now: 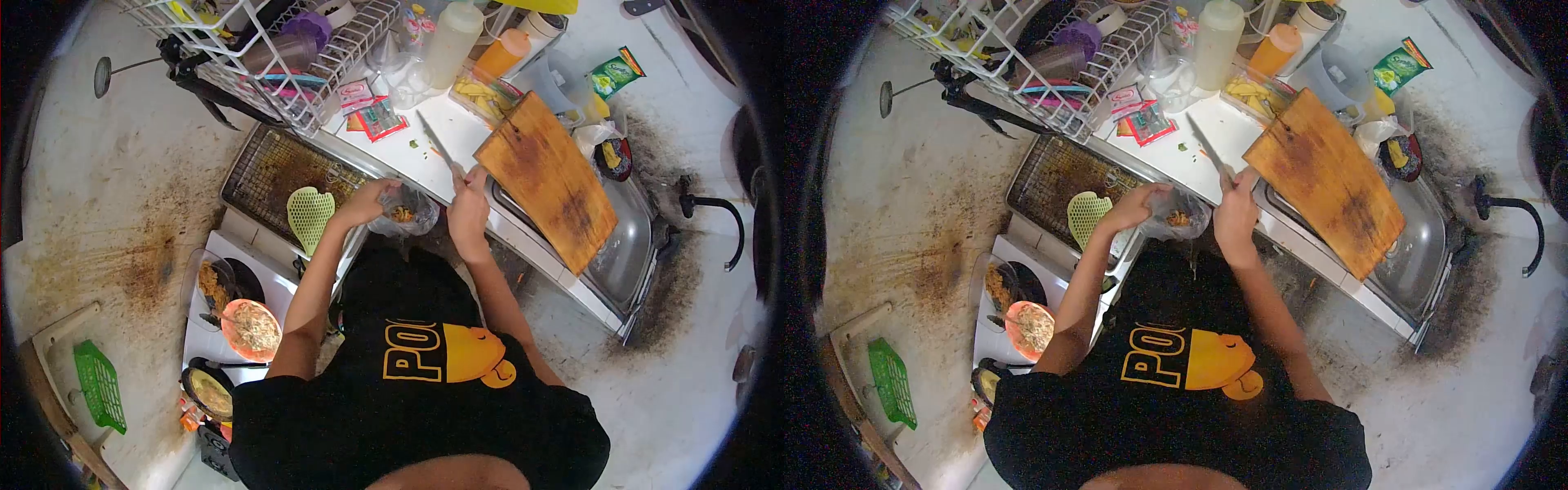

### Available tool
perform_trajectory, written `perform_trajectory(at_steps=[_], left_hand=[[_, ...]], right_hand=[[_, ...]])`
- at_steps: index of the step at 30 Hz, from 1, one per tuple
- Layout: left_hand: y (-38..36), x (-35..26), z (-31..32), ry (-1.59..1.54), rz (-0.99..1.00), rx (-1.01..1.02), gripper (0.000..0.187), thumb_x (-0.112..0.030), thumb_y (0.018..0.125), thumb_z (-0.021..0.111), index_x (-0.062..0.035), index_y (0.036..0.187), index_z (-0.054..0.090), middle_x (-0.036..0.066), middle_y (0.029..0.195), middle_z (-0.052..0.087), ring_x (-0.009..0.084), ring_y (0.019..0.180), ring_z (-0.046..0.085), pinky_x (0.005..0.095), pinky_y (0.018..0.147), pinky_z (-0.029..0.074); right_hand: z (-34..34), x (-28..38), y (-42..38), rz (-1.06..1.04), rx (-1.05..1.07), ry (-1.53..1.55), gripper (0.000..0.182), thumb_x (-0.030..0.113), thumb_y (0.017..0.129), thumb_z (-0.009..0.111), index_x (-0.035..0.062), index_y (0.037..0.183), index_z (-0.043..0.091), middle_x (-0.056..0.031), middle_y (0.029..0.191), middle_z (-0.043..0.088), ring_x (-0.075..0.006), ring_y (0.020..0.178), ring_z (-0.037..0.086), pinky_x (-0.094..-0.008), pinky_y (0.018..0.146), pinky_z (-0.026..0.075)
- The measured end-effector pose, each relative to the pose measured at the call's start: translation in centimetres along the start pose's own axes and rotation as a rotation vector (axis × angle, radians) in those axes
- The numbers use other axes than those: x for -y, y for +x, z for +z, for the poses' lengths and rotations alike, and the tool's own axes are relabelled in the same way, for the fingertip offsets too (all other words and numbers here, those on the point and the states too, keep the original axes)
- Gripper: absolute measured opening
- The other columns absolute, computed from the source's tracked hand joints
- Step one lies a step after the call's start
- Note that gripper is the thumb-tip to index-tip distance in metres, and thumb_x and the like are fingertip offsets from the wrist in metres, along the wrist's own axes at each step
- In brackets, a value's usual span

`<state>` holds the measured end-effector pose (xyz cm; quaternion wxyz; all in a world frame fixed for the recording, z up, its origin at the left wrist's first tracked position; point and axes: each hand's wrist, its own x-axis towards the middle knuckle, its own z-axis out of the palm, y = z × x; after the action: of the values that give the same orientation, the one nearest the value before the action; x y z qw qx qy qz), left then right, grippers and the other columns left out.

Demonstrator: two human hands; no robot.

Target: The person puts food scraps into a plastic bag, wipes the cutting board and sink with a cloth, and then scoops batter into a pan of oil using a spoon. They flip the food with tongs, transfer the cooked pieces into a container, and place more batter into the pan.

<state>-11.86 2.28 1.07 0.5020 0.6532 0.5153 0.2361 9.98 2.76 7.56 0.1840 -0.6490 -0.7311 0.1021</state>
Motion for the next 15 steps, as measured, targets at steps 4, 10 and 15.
perform_trajectory(at_steps=[4,10,15], left_hand=[[0.7,1.2,-0.2,-0.078,0.011,-0.005,0.058,0.005,0.059,0.042,-0.0009,0.116,0.054,0.015,0.109,0.059,0.0260,0.106,0.054,0.0316,0.093,0.039],[2.0,1.7,-1.1,-0.167,-0.018,0.109,0.059,0.006,0.057,0.042,0.0005,0.114,0.054,0.015,0.110,0.059,0.0243,0.108,0.053,0.0302,0.096,0.036],[2.6,2.2,-1.9,-0.123,0.053,0.186,0.060,0.002,0.058,0.045,0.0009,0.117,0.053,0.012,0.112,0.056,0.0209,0.109,0.050,0.0298,0.097,0.035]], right_hand=[[-1.3,-1.3,-2.2,-0.046,0.048,0.036,0.056,-0.011,0.064,0.052,0.0093,0.115,0.058,-0.0142,0.099,0.041,-0.0316,0.078,0.058,-0.0405,0.067,0.049],[-2.8,-2.5,-2.4,-0.025,0.145,0.258,0.054,-0.012,0.060,0.052,0.0097,0.109,0.062,-0.0134,0.095,0.041,-0.0315,0.078,0.054,-0.0377,0.065,0.047],[-1.5,-2.6,-1.3,-0.078,-0.009,0.173,0.055,-0.013,0.060,0.052,0.0100,0.109,0.063,-0.0133,0.095,0.041,-0.0305,0.079,0.055,-0.0372,0.065,0.046]])
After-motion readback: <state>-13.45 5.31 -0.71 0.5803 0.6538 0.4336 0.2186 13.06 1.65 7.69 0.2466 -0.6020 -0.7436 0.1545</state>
